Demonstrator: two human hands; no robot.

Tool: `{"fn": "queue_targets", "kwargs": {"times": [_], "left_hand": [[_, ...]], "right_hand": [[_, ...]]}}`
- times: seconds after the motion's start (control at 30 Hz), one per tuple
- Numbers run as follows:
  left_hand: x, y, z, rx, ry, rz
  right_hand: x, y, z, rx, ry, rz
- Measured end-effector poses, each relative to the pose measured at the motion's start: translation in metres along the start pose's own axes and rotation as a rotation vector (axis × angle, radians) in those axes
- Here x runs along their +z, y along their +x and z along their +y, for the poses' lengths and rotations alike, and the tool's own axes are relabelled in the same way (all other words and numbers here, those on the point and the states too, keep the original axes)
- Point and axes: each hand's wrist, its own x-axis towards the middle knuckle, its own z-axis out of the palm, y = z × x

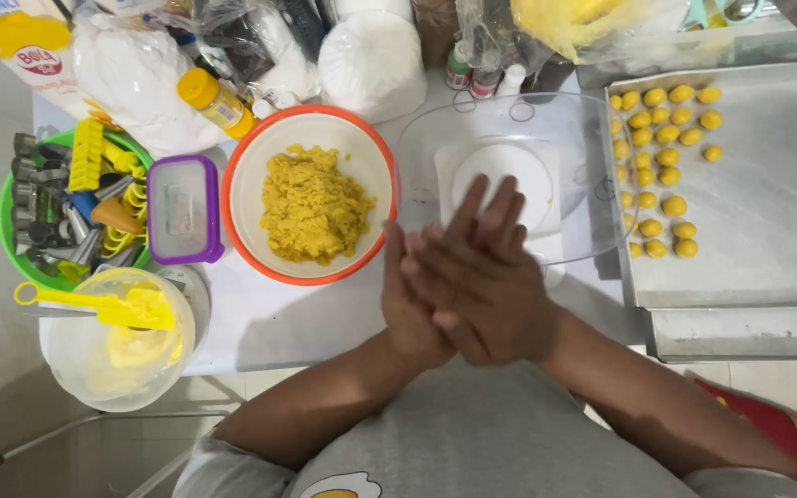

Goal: Shaping yellow dough into small balls and placing them on a baking tray

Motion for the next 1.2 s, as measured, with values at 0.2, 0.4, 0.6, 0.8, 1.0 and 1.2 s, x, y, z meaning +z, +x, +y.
{"fn": "queue_targets", "kwargs": {"times": [0.2, 0.4, 0.6, 0.8, 1.0, 1.2], "left_hand": [[0.052, 0.010, 0.039, 0.364, -0.034, 0.044], [0.008, 0.001, -0.002, 0.102, 0.087, 0.022], [0.051, 0.011, 0.037, 0.349, -0.251, -0.070], [0.017, 0.010, 0.002, 0.157, 0.144, 0.064], [0.062, 0.009, 0.044, 0.305, 0.059, 0.123], [0.040, 0.006, 0.029, 0.188, -0.020, 0.143]], "right_hand": [[-0.011, -0.029, -0.006, -0.173, -0.036, -0.240], [-0.017, 0.004, -0.006, -0.012, -0.005, -0.167], [-0.010, -0.035, -0.007, -0.157, 0.006, -0.240], [-0.018, -0.002, 0.001, 0.013, -0.054, -0.194], [-0.020, -0.027, -0.008, -0.174, 0.022, -0.157], [-0.016, -0.023, 0.004, 0.117, -0.096, -0.151]]}}
